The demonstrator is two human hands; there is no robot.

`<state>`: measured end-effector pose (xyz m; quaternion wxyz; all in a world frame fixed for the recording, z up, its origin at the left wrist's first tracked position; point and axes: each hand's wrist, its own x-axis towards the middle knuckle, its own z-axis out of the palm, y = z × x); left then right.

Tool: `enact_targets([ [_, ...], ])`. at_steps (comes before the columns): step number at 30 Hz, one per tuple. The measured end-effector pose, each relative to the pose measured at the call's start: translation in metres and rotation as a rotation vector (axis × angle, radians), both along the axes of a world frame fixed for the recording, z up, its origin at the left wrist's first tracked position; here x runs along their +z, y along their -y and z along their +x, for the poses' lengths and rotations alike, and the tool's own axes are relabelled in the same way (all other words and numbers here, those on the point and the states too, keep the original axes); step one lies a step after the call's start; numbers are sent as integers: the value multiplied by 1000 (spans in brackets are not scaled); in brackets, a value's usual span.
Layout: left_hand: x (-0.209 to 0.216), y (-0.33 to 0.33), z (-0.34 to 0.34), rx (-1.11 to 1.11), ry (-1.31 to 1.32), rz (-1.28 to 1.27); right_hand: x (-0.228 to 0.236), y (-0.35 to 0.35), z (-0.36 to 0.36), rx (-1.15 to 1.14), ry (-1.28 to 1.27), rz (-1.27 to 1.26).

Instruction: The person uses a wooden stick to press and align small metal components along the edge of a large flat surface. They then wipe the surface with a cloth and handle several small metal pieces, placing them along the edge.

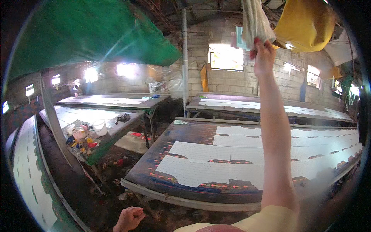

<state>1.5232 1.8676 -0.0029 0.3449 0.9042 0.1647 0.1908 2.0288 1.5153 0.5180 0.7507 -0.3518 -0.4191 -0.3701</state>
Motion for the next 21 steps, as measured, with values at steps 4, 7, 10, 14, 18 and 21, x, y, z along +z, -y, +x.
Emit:
enact_targets([
  [4,29,-10,34,-108,-83,-13,-83,-6,-52,-201,63,-30],
  [7,40,-16,74,-216,-46,13,-127,14,-78,-285,130,-128],
  [10,66,-2,109,-344,100,50,-165,45,-114,-624,263,-354],
  [14,73,12,178,-509,485,251,-201,91,-162,-204,539,-59],
  [18,105,87,240,-392,818,-154,-204,140,-203,-40,459,-28],
  [21,122,155,261,-573,935,-269,-226,151,-201,2,356,-31],
])
